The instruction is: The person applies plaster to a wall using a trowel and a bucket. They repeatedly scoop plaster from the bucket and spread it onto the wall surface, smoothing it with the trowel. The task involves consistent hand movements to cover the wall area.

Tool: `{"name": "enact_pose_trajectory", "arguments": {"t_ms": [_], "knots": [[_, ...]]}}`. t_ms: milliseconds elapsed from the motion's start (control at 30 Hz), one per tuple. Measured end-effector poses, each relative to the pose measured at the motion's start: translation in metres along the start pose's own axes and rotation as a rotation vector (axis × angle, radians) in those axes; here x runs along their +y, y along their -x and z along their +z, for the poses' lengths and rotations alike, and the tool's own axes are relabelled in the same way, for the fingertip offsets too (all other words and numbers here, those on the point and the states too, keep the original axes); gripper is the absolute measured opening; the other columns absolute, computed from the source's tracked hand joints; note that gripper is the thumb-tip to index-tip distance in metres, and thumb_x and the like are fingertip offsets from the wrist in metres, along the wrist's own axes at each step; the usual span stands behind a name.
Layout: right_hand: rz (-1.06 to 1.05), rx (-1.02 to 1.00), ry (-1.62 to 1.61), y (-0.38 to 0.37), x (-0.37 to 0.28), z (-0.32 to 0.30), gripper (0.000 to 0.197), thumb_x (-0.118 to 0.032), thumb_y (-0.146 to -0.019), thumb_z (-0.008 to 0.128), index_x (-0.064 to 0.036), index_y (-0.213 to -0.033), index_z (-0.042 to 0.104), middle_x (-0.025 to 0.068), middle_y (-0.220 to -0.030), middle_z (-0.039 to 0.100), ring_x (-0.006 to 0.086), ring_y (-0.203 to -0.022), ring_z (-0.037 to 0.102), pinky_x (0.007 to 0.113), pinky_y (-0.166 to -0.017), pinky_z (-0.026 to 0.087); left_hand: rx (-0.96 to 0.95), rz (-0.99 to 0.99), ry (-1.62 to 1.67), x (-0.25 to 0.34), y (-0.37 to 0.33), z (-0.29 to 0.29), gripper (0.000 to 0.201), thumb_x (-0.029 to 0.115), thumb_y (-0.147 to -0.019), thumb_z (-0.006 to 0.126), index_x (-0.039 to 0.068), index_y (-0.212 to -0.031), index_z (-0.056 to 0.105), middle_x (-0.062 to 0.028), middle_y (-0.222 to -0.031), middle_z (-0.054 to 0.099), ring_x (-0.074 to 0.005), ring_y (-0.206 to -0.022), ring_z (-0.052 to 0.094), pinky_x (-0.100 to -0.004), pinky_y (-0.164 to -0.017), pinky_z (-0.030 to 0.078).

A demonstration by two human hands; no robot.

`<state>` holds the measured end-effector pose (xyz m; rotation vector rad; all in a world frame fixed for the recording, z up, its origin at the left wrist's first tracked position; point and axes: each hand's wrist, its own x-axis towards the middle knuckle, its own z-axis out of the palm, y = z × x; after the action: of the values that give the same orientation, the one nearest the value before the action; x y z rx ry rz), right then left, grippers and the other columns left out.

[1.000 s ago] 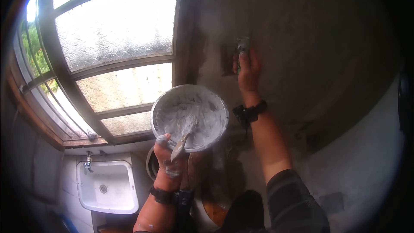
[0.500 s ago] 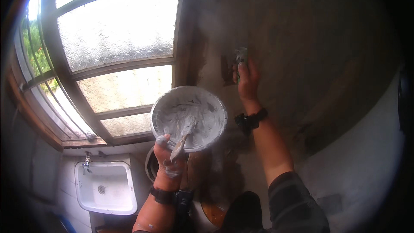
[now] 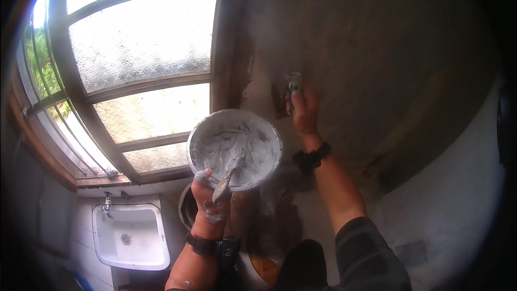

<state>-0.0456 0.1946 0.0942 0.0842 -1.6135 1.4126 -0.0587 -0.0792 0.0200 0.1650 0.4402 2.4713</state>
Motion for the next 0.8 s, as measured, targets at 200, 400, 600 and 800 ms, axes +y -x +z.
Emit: {"name": "enact_pose_trajectory", "arguments": {"t_ms": [200, 400, 600, 800], "knots": [[-0.162, 0.102, 0.051, -0.040, -0.060, 0.006, 0.028, -0.022, -0.097, 0.045, -0.0008, -0.113, 0.057, 0.0048, -0.077, 0.057, 0.0096, -0.053, 0.049, 0.025, -0.047, 0.040, 0.036, 0.021, 0.016, 0.003, 0.003, 0.005, 0.051, 0.022, -0.082, 0.050, 0.002, -0.128, 0.048, -0.0147, -0.122, 0.056, -0.0305, -0.112, 0.056, -0.0424, -0.100, 0.044], [-0.379, 0.139, 0.179, -0.131, -0.104, 0.005, 0.023, -0.022, -0.098, 0.046, -0.0028, -0.100, 0.058, 0.0057, -0.073, 0.057, 0.0108, -0.051, 0.049, 0.026, -0.045, 0.040, 0.030, 0.003, 0.002, -0.002, -0.002, 0.003, 0.051, 0.024, -0.082, 0.051, 0.003, -0.129, 0.047, -0.0142, -0.123, 0.056, -0.0304, -0.111, 0.057, -0.0427, -0.100, 0.044], [-0.106, 0.118, 0.027, -0.058, -0.024, 0.014, 0.029, -0.020, -0.097, 0.048, -0.0050, -0.120, 0.057, 0.0025, -0.075, 0.057, 0.0084, -0.052, 0.049, 0.024, -0.045, 0.040, 0.049, 0.108, -0.051, 0.000, 0.000, 0.000, 0.053, 0.029, -0.083, 0.050, 0.003, -0.130, 0.047, -0.0147, -0.125, 0.055, -0.0309, -0.112, 0.057, -0.0450, -0.098, 0.046], [-0.048, 0.025, 0.062, 0.022, 0.075, -0.002, 0.039, -0.016, -0.097, 0.048, -0.0059, -0.135, 0.049, 0.0010, -0.078, 0.057, 0.0050, -0.056, 0.047, 0.021, -0.050, 0.040, 0.135, 0.189, -0.119, 0.005, -0.001, -0.026, 0.055, 0.030, -0.082, 0.053, 0.002, -0.129, 0.046, -0.0169, -0.125, 0.055, -0.0329, -0.114, 0.055, -0.0458, -0.101, 0.042]]}}
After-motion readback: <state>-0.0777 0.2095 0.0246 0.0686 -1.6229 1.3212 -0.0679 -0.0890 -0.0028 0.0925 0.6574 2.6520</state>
